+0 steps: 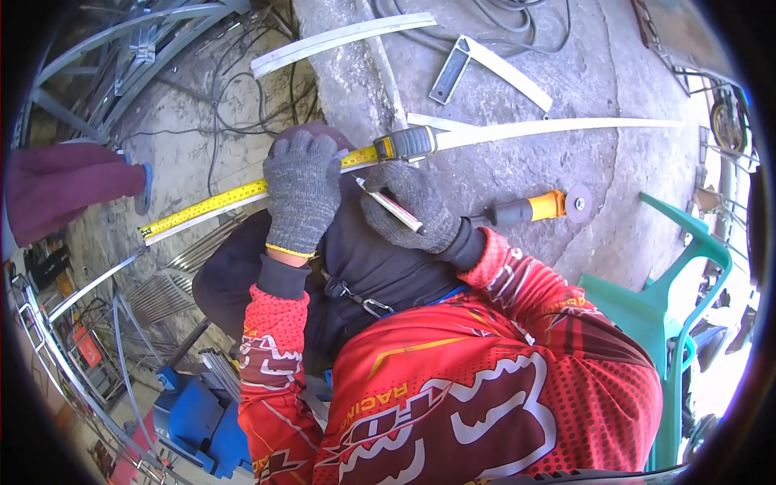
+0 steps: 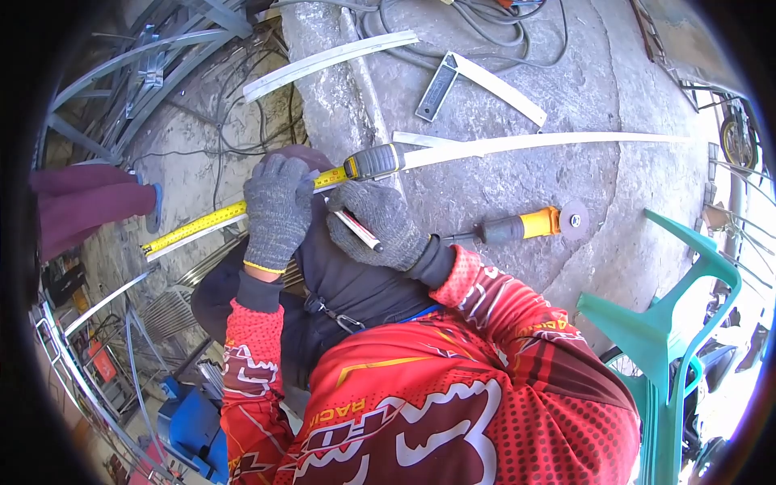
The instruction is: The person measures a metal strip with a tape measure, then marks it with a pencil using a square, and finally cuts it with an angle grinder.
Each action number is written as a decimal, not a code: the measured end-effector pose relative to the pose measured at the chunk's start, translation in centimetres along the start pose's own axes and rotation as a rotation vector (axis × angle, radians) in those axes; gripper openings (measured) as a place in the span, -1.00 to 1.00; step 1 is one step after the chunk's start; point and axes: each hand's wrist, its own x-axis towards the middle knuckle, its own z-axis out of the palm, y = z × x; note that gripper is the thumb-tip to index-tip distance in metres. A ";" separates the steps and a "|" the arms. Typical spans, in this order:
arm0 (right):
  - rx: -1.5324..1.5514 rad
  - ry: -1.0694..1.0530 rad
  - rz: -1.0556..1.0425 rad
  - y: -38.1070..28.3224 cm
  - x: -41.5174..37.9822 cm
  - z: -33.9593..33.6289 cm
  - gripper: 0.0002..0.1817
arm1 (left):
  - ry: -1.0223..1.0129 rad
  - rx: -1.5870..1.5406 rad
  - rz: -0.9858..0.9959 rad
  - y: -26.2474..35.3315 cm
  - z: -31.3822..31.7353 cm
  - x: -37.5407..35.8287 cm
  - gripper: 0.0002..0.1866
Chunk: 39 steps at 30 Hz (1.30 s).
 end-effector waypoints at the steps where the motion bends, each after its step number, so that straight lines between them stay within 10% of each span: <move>1: -0.173 -0.001 -0.066 -0.1 0.4 -0.1 -0.80 | 0.001 0.011 -0.003 0.0 0.0 0.0 -0.85; 39: -0.226 -0.166 -0.022 2.1 0.5 1.0 -0.88 | -0.026 -0.010 -0.025 0.0 -0.1 -0.1 -0.83</move>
